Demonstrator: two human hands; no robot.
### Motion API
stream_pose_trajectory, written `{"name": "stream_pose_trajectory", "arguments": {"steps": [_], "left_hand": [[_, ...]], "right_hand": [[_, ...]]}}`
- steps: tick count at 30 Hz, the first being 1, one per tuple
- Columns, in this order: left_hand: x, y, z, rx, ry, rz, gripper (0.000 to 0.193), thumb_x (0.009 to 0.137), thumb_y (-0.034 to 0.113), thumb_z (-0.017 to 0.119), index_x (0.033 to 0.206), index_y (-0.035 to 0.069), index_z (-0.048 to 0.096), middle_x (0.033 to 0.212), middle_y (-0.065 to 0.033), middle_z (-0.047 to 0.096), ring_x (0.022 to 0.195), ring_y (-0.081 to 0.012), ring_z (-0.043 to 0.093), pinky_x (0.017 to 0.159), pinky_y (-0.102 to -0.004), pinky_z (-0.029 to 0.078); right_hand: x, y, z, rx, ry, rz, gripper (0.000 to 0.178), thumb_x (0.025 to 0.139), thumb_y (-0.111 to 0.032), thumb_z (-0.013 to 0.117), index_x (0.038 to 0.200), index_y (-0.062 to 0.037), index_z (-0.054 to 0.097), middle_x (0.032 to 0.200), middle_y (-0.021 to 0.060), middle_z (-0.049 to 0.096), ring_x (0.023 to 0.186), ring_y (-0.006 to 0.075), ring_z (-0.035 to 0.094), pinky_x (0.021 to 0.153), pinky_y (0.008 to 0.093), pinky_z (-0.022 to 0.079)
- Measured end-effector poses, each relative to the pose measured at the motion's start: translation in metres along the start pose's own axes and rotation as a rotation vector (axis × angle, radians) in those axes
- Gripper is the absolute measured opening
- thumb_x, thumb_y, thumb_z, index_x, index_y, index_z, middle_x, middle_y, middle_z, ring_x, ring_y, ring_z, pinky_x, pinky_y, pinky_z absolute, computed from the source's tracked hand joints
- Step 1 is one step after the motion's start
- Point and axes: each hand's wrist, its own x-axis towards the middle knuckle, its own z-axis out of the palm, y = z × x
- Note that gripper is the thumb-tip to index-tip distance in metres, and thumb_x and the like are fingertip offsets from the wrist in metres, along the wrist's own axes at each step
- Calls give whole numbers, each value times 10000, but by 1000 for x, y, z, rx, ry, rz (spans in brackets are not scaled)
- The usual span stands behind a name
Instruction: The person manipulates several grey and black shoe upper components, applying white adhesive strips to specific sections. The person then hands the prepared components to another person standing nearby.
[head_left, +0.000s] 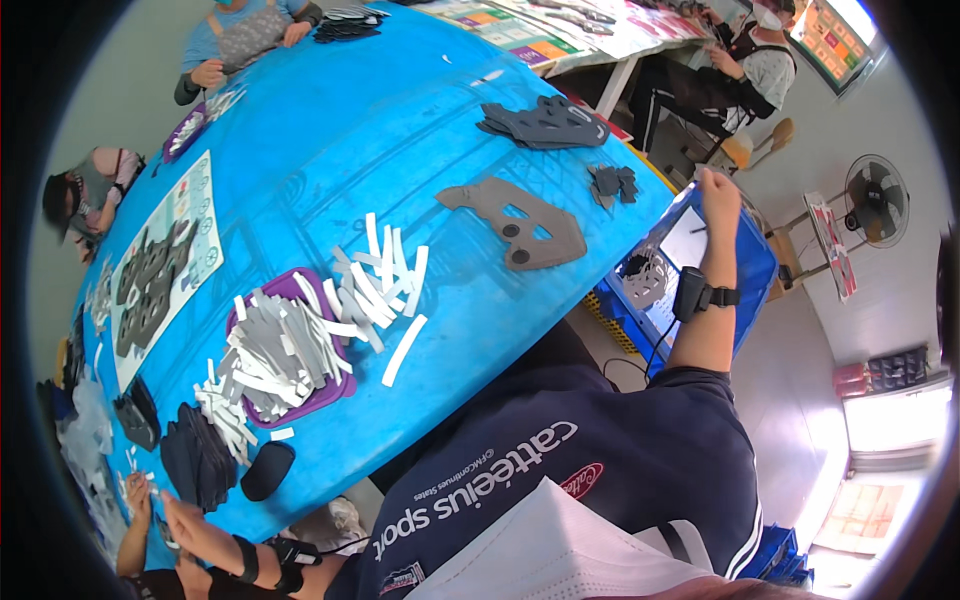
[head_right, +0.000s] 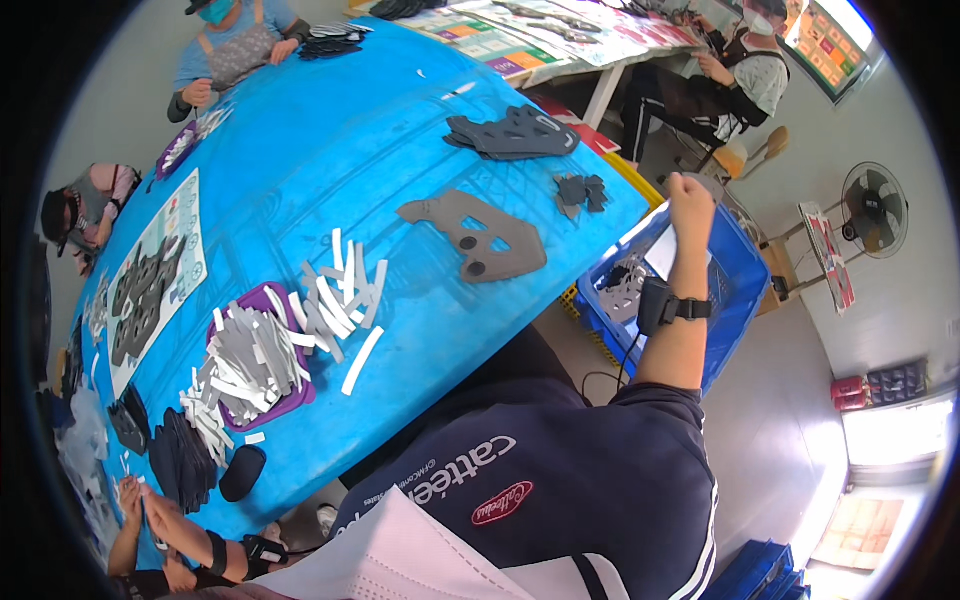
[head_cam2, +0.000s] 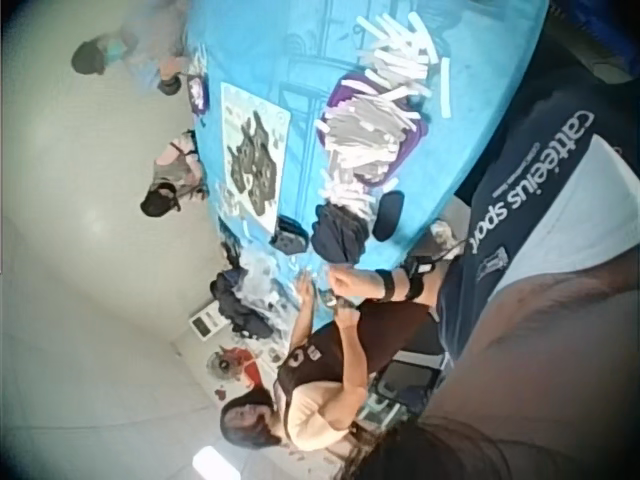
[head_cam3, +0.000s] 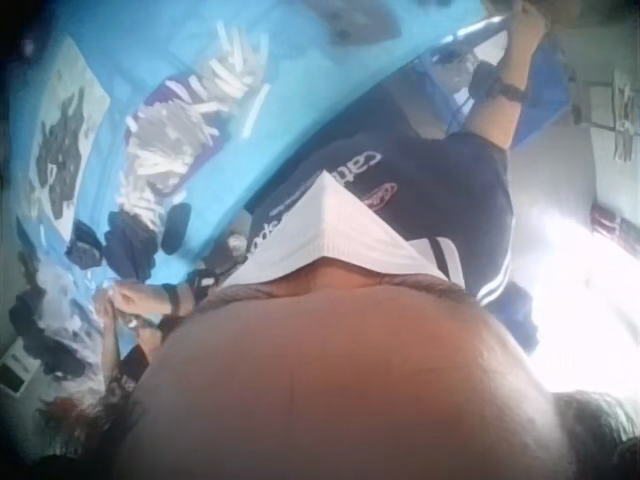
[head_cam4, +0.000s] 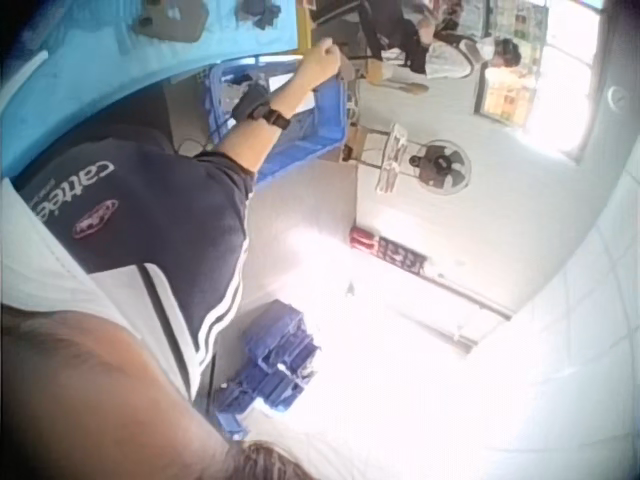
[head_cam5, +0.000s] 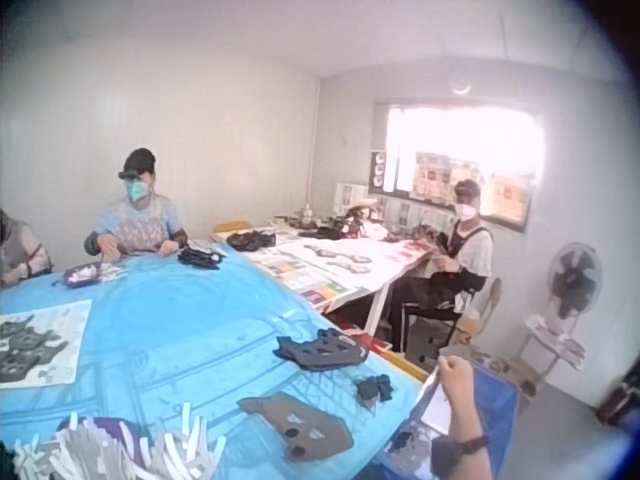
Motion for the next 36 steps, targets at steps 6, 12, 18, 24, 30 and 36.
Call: {"name": "stream_pose_trajectory", "arguments": {"steps": [6, 12, 18, 24, 30, 36], "left_hand": [[-11, 55, 51, -4, -293, -100, 428, 1000, 229, 467, 623, 80, 328, 592, 57, 247, 547, -41, 216, 493, -256, 156], [-19, 58, 81, -42, -522, 93, 351, 956, 98, 512, 645, 3, 379, 576, 15, 319, 552, -63, 283, 479, -280, 219], [-22, 85, 114, 98, -677, 177, 319, 882, 124, 621, 642, -28, 475, 553, -130, 406, 488, -202, 367, 481, -330, 295], [11, 106, 136, 195, -855, 475, 310, 781, 148, 649, 1088, 117, 623, 1144, -101, 614, 1151, -349, 519, 1027, -485, 330], [60, 95, 152, 398, -1000, 558, 296, 842, 264, 627, 1114, 150, 631, 1165, -102, 617, 1175, -329, 508, 1058, -523, 280], [36, 59, 144, 332, -794, 401, 300, 868, 218, 598, 1139, 90, 615, 1208, -157, 583, 1157, -345, 514, 983, -401, 393]], "right_hand": [[-28, -121, 56, 109, -179, -197, 368, 867, -340, 574, 779, 10, 641, 665, 185, 597, 597, 263, 594, 595, 380, 453], [-91, -235, 92, 402, -437, -482, 374, 878, -314, 613, 704, 14, 577, 554, 102, 494, 511, 145, 450, 495, 322, 364], [-200, -307, 101, 412, -825, -664, 259, 853, -251, 653, 765, -14, 597, 578, 59, 504, 495, 129, 418, 477, 295, 358], [-257, -383, 68, 401, -978, -1406, 366, 816, -382, 666, 1071, -120, 657, 1101, 127, 643, 1174, 355, 500, 1009, 443, 368], [-231, -428, 87, 381, -1285, -1466, 440, 860, -436, 625, 1179, -133, 633, 1218, 88, 610, 1260, 343, 441, 1100, 436, 266], [-233, -352, 97, 1137, -1618, -722, 179, 849, -186, 660, 963, -51, 635, 929, 101, 661, 920, 267, 602, 1105, 484, 263]]}}
